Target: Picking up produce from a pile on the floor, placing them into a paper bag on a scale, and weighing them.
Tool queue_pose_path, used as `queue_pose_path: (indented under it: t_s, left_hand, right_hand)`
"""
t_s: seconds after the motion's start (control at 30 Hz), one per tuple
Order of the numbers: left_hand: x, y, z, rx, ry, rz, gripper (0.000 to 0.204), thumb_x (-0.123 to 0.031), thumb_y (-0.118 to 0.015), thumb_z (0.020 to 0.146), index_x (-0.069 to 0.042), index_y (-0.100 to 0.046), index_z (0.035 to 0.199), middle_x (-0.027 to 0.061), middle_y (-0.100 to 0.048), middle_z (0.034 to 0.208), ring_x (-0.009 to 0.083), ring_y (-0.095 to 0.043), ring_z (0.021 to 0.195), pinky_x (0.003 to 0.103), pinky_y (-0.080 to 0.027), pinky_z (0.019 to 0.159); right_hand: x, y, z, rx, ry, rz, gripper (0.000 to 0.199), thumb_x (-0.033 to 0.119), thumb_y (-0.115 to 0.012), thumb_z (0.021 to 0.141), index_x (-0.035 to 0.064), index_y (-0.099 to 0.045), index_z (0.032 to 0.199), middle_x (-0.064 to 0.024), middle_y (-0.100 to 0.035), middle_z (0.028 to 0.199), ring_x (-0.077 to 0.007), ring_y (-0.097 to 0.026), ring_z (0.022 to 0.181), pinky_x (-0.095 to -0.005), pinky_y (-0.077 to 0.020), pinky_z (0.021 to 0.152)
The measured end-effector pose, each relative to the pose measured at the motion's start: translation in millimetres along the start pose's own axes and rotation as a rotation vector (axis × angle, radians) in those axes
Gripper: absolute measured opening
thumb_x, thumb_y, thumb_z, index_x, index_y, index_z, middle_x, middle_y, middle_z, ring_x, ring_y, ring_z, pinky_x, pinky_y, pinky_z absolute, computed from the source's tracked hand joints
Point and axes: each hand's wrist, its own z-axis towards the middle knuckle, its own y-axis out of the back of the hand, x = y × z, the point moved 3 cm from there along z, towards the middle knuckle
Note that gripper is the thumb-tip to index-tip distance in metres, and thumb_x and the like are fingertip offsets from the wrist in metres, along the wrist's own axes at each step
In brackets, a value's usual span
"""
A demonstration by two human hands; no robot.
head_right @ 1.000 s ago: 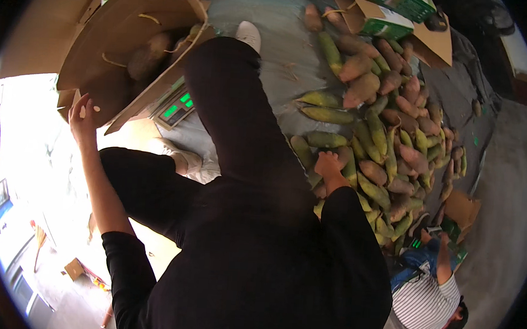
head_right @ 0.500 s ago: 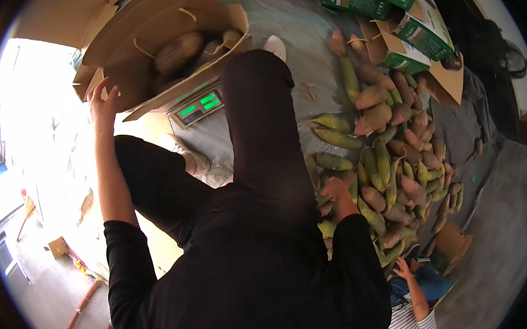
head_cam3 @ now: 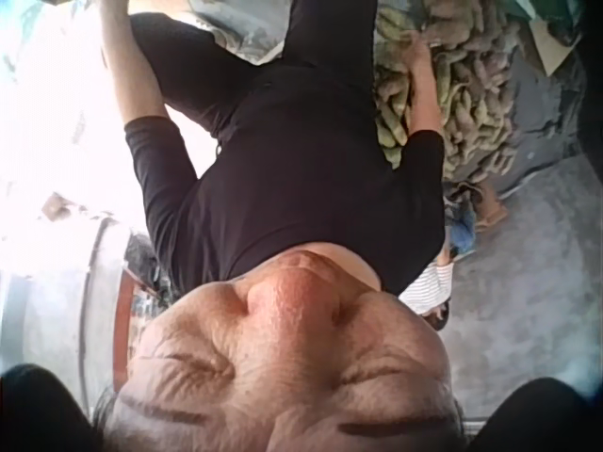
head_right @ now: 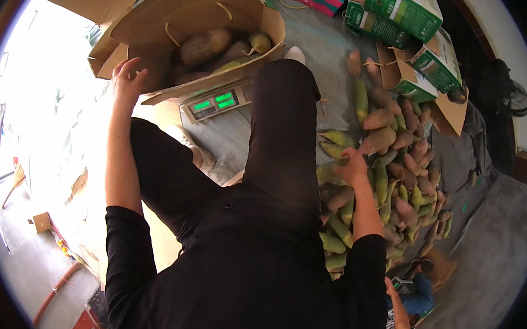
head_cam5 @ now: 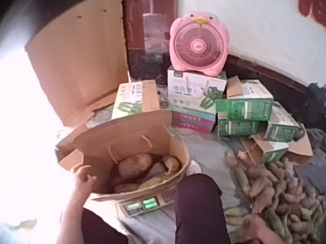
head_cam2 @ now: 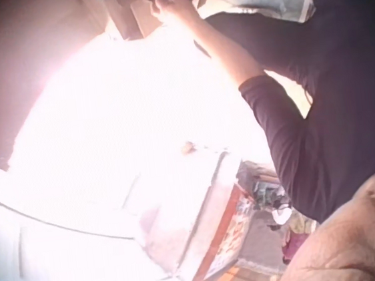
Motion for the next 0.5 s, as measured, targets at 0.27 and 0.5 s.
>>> queue_pose_path:
  t_s: [0.27,0.5]
  left_hand:
    - [-4.2,1.4,-3.5,0.021,-0.011,0.065,0.04,-0.026,-0.066,0.073,-0.015,-0.059,0.112,0.0134,-0.041,0.128,0.0334,-0.04,0.116,0.04,-0.036,0.097]
    - [-2.5,-4.2,2.3,0.031,-0.01,0.01,0.039,-0.025,-0.066,0.073,-0.015,-0.06,0.11,0.0145,-0.041,0.128,0.0332,-0.04,0.117,0.04,-0.036,0.097]
  right_hand:
    - [177.7,169.6,49.9,-0.474,0.381,0.366,0.036,0.0,-0.071,0.06,0.0036,-0.055,0.092,-0.0071,-0.056,0.094,-0.0196,-0.056,0.089,-0.0296,-0.0445,0.078]
    - [310.4,202.7,68.9,-0.555,0.852,0.412,0.038,0.005,-0.071,0.066,0.006,-0.056,0.101,-0.0046,-0.057,0.095,-0.0169,-0.057,0.088,-0.0288,-0.0466,0.076]
